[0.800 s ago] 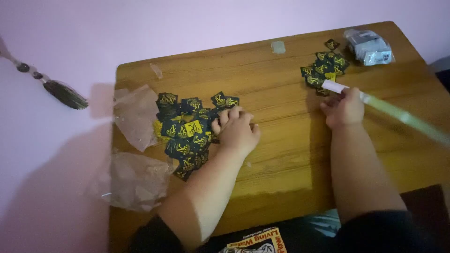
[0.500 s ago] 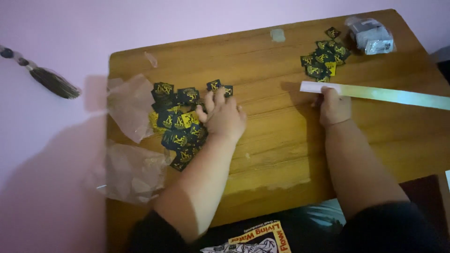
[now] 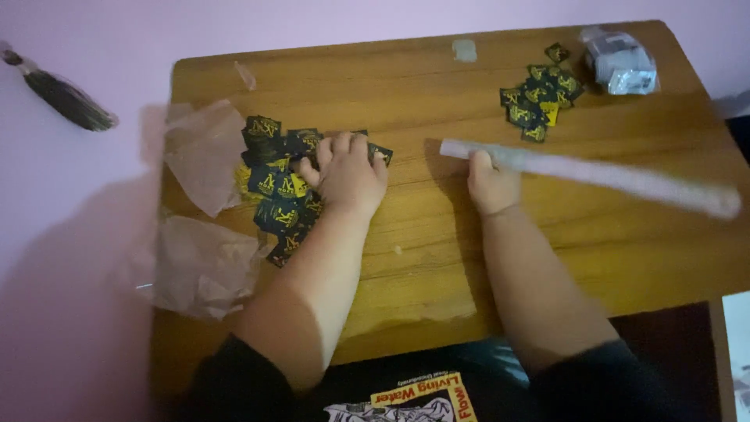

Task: Measuring the dimensions of small clothing labels using a metal ruler on a wooden table.

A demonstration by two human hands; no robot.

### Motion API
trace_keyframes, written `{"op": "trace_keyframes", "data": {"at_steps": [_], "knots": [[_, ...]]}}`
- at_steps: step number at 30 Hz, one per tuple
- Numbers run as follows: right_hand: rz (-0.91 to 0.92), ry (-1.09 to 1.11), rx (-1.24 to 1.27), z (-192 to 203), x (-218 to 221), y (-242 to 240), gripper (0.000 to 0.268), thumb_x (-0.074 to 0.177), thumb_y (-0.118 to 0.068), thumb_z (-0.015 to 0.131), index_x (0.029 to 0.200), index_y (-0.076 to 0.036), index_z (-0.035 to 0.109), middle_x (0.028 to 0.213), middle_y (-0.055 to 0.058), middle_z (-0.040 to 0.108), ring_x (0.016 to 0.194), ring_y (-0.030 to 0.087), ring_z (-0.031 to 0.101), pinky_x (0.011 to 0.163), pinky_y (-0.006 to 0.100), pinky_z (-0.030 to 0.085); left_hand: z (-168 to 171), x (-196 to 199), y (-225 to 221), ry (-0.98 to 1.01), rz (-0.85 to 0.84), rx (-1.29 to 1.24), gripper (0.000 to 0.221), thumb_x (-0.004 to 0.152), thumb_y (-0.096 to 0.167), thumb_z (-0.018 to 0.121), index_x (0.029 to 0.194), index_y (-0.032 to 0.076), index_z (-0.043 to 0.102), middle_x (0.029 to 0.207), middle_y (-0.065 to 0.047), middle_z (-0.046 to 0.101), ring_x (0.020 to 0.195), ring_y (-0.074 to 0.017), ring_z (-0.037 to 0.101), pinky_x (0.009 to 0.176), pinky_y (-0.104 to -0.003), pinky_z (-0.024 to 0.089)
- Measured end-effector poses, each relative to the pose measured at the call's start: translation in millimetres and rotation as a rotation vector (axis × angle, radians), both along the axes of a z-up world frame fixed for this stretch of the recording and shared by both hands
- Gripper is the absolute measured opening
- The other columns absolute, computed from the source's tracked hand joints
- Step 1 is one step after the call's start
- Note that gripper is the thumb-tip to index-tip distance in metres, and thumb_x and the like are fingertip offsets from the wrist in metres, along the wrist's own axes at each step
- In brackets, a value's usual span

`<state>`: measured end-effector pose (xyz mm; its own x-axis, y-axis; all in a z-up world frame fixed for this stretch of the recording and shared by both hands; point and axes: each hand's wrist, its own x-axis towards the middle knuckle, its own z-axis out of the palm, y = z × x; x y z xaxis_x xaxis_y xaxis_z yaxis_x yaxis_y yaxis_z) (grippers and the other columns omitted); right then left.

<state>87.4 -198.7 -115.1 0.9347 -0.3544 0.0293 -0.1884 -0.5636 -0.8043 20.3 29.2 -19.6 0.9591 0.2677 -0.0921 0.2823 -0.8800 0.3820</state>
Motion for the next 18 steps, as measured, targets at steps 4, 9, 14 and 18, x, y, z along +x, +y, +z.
{"op": "trace_keyframes", "data": {"at_steps": [4, 9, 14, 18], "knots": [[0.083, 0.101, 0.014, 49, -28, 13, 0.046, 0.078, -0.047, 0.048, 0.094, -0.008, 0.066, 0.1, 0.012, 0.065, 0.109, 0.027, 0.054, 0.095, 0.041, 0.039, -20, 12, 10, 0.118, 0.081, 0.086, 0.05, 0.088, 0.048, 0.033, 0.132, 0.025, 0.034, 0.136, 0.005, 0.027, 0.128, -0.0209, 0.014, 0.097, -0.058, 0.005], [0.074, 0.054, 0.141, 31, -14, 2, 0.037, 0.075, -0.037, 0.06, 0.095, -0.007, 0.07, 0.095, 0.011, 0.066, 0.105, 0.021, 0.057, 0.088, 0.04, 0.04, -21, 14, 14, 0.1, 0.107, 0.094, 0.041, 0.087, 0.046, 0.036, 0.124, 0.032, 0.045, 0.131, 0.005, 0.034, 0.124, -0.022, 0.021, 0.096, -0.058, 0.011], [0.197, -0.105, 0.129, 38, -32, 7, 0.021, 0.075, -0.019, 0.058, 0.082, -0.002, 0.068, 0.077, 0.013, 0.065, 0.091, 0.021, 0.06, 0.086, 0.037, 0.043, -16, 17, 14, 0.096, 0.144, 0.063, 0.034, 0.089, 0.039, 0.035, 0.12, 0.03, 0.046, 0.125, 0.003, 0.037, 0.122, -0.0214, 0.024, 0.098, -0.056, 0.012], [0.309, -0.157, 0.08, 34, -22, 8, 0.017, 0.075, -0.016, 0.06, 0.074, 0.0, 0.066, 0.068, 0.015, 0.06, 0.081, 0.022, 0.06, 0.078, 0.039, 0.045, -2, 14, 7, 0.131, 0.145, 0.023, 0.037, 0.091, 0.035, 0.03, 0.125, 0.03, 0.045, 0.129, 0.004, 0.034, 0.124, -0.0217, 0.021, 0.098, -0.055, 0.011]]}}
